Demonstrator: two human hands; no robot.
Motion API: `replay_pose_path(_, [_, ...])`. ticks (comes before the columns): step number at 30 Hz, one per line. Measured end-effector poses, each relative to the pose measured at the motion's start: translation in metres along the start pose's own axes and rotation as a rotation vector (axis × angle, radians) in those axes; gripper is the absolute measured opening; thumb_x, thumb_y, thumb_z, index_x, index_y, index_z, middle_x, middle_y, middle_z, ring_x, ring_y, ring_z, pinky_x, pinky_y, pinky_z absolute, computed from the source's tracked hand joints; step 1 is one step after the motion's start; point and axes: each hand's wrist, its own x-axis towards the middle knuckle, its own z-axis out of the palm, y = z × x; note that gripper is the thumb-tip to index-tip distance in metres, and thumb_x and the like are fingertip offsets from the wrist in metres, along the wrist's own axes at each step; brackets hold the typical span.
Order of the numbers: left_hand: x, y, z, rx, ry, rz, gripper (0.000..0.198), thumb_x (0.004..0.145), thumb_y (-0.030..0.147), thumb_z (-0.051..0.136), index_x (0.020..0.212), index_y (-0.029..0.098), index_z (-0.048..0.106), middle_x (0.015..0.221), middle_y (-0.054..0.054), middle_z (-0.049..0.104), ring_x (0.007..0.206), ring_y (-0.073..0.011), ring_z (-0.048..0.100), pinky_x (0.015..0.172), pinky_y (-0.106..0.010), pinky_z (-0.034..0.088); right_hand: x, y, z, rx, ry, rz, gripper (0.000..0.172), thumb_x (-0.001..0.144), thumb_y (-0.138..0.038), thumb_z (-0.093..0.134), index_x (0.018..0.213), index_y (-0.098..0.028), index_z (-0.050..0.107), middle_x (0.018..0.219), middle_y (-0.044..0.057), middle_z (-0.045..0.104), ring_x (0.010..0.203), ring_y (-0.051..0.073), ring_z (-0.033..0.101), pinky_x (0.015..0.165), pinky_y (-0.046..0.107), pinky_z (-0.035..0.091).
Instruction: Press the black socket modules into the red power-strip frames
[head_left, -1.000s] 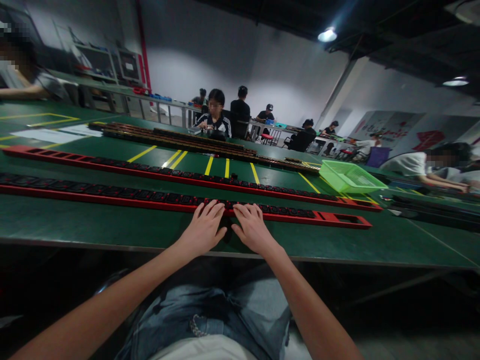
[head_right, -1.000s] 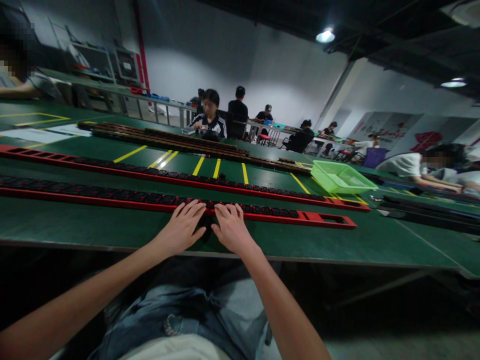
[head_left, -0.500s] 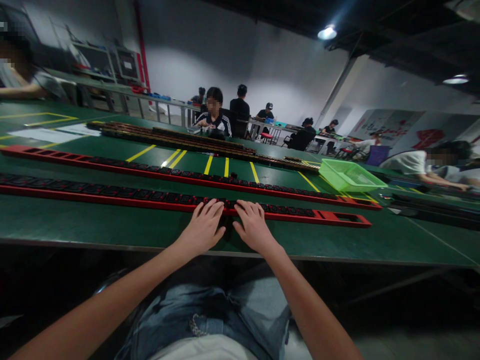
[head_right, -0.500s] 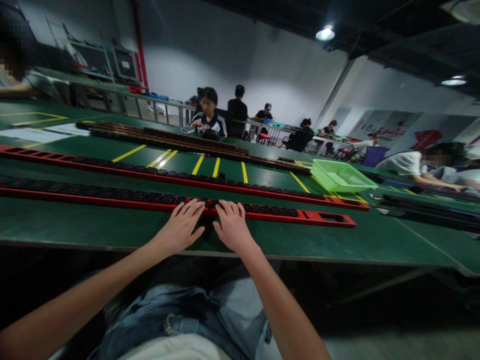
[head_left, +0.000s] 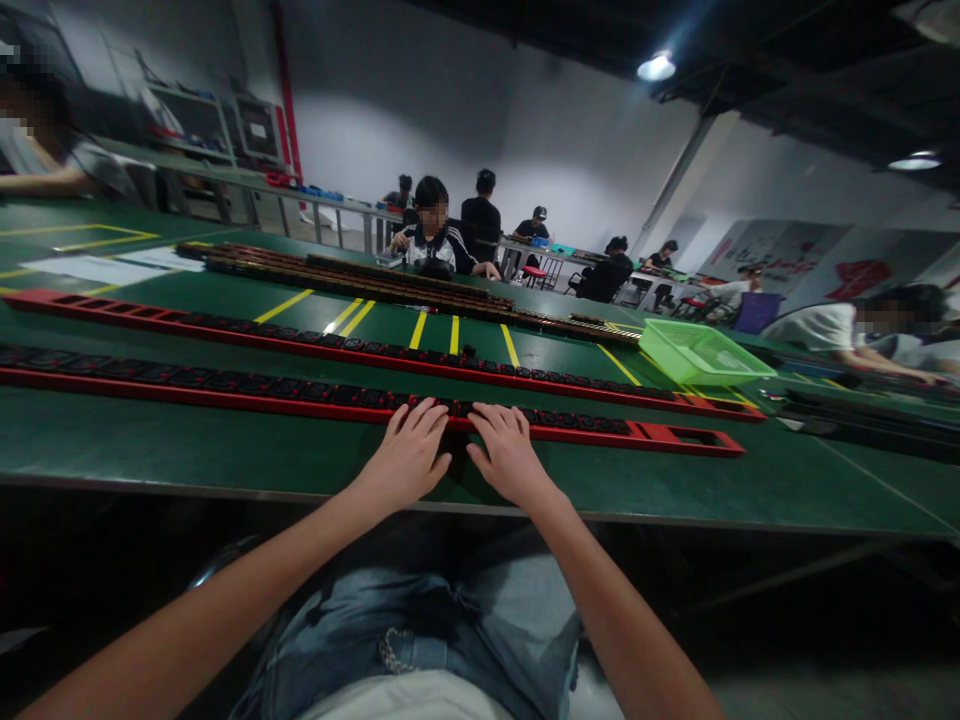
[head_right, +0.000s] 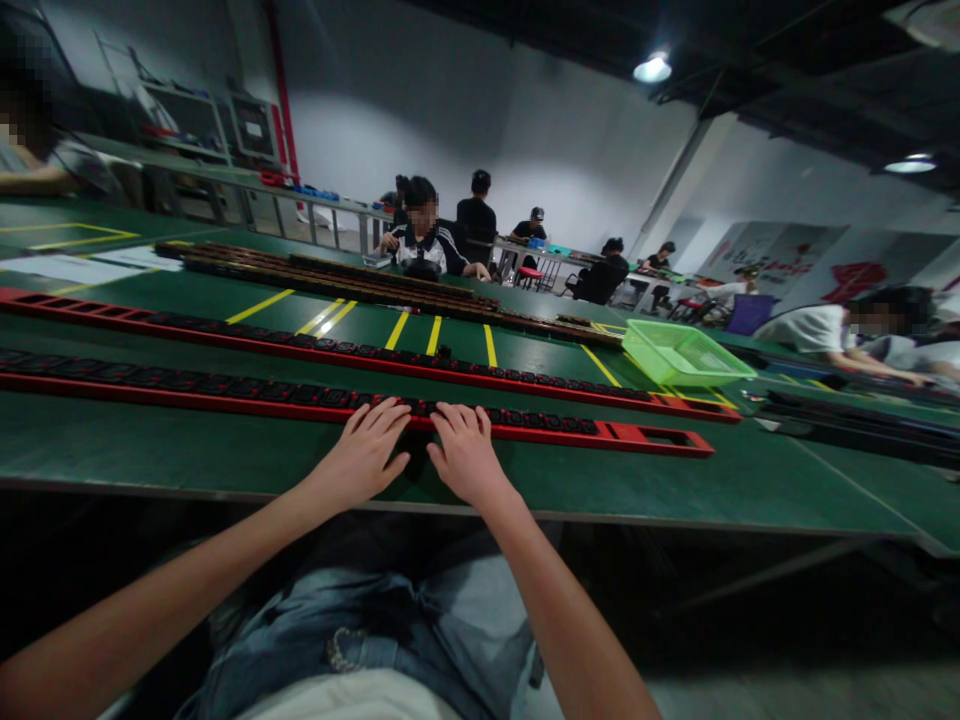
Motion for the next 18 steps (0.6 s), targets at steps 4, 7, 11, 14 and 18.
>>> replay_pose_path(4, [-0.0001,-0.0001,0.0000,0.007,-0.014,-0.004,0.052,0.096,0.032,0.047,0.143,0.012,0.049,0.153,-0.013,0.048,0.148,-0.0293,0.032,0.121,-0.053,0.026,0.0006,-0.0010,-0.0013,-0.014,-0.033,-0.050,0.043,0.097,-0.028,0.053,0.139,-0.017,0.054,0.149,0.010,0.052,0.137,0.029,0.041,0.120,0.055,0.021])
replay_pose_path(7, [0.0000,-0.0002,0.0006,0.005,-0.013,-0.005,0.052,0.096,0.032,0.048,0.144,0.012,0.049,0.152,-0.013,0.049,0.147,-0.0293,0.033,0.121,-0.053,0.026,0.0007,-0.0015,-0.0018,-0.011,-0.044,-0.056,0.040,0.097,-0.028,0.055,0.136,-0.018,0.056,0.148,0.010,0.053,0.137,0.029,0.041,0.120,0.056,0.020])
replay_pose_path(11, [0.0001,-0.0007,0.0020,-0.001,-0.004,-0.004,0.053,0.095,0.032,0.049,0.144,0.011,0.048,0.151,-0.014,0.050,0.147,-0.0294,0.033,0.122,-0.053,0.026,0.0005,-0.0015,-0.0013,-0.017,-0.040,-0.054,0.039,0.097,-0.029,0.055,0.135,-0.018,0.057,0.148,0.010,0.054,0.137,0.029,0.041,0.120,0.056,0.020])
replay_pose_path(14, [0.0001,-0.0008,0.0021,-0.005,0.004,-0.003,0.054,0.094,0.032,0.051,0.144,0.011,0.048,0.150,-0.014,0.050,0.147,-0.0295,0.033,0.122,-0.053,0.027,0.0006,-0.0017,-0.0013,-0.028,-0.041,-0.056,0.041,0.097,-0.030,0.056,0.136,-0.018,0.056,0.146,0.011,0.054,0.136,0.029,0.042,0.120,0.056,0.021])
replay_pose_path(18, [0.0001,-0.0003,0.0004,-0.006,0.003,-0.001,0.050,0.095,0.032,0.050,0.141,0.012,0.051,0.150,-0.013,0.050,0.147,-0.0291,0.034,0.122,-0.053,0.026,0.0011,-0.0020,-0.0018,-0.032,-0.035,-0.054,0.042,0.096,-0.029,0.056,0.136,-0.018,0.056,0.144,0.012,0.055,0.132,0.029,0.044,0.120,0.055,0.022])
